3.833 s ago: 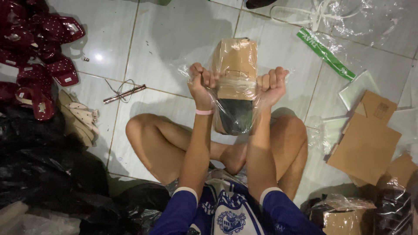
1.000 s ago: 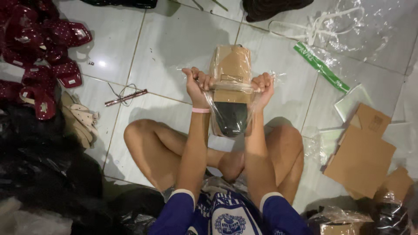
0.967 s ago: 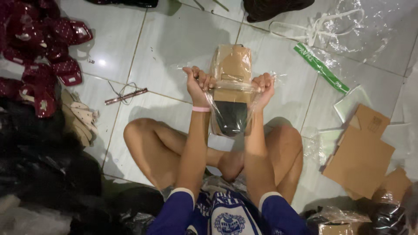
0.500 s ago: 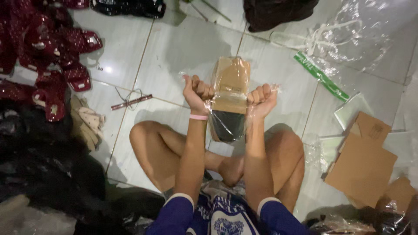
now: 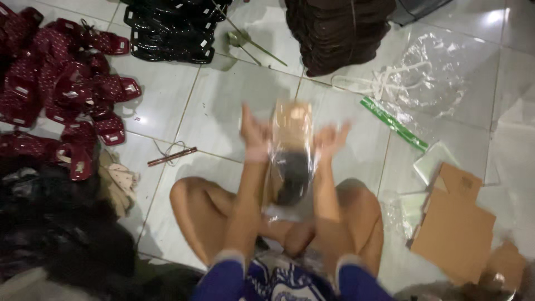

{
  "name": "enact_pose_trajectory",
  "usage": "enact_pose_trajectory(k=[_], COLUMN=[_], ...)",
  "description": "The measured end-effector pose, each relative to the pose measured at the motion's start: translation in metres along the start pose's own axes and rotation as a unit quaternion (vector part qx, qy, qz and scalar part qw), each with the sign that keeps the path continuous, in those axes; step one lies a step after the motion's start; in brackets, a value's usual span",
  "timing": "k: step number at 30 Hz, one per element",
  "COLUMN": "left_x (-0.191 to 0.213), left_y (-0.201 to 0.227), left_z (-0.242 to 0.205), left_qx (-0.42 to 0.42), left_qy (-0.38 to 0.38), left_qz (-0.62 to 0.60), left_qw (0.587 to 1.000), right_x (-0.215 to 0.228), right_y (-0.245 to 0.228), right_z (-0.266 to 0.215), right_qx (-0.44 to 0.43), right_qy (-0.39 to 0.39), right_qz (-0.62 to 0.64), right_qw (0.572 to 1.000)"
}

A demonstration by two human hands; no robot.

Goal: The person sits on the floor and packs black high-heeled shoes into clear plastic bags. They place a cardboard insert into each bag with the shoes, then seal the bags by folding the top. The person handles multiple pairs of shoes one at a time.

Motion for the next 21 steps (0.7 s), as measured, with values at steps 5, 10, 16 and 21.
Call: enact_pose_trajectory(k=[5, 10, 16, 21], left_x=[-0.109, 0.008, -0.024, -0.021], left_y=[0.083, 0.022, -0.008, 0.016], left_z=[-0.048, -0.035, 0.031, -0.050], left_qx=[-0.171, -0.060, -0.017, -0.119], left_qy=[-0.392, -0.315, -0.204, -0.247], left_qz=[-0.173, -0.161, -0.057, -0.024], left_qw=[0.887, 0.933, 0.977, 0.961], right_x=[-0.011, -0.039, -0.051, -0.071], right_y=[-0.060, -0.034, -0.034, -0.062], right_z=[0.110, -0.029, -0.035, -0.016], right_qx=[0.164, 0.042, 0.025, 0.077], right_qy=[0.259, 0.238, 0.203, 0.201], right_qz=[-0.104, -0.047, -0.044, -0.094], right_qw=[0.946, 0.969, 0.978, 0.972])
Point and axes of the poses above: each hand's wrist, its own z-axis towards the middle knuckle, its own x-axis out of the back of the hand, y = z × x, the point moved 9 cm from there along z, towards the middle knuckle, and after that the axes turned 13 degrees about y, right-handed, at the moved point
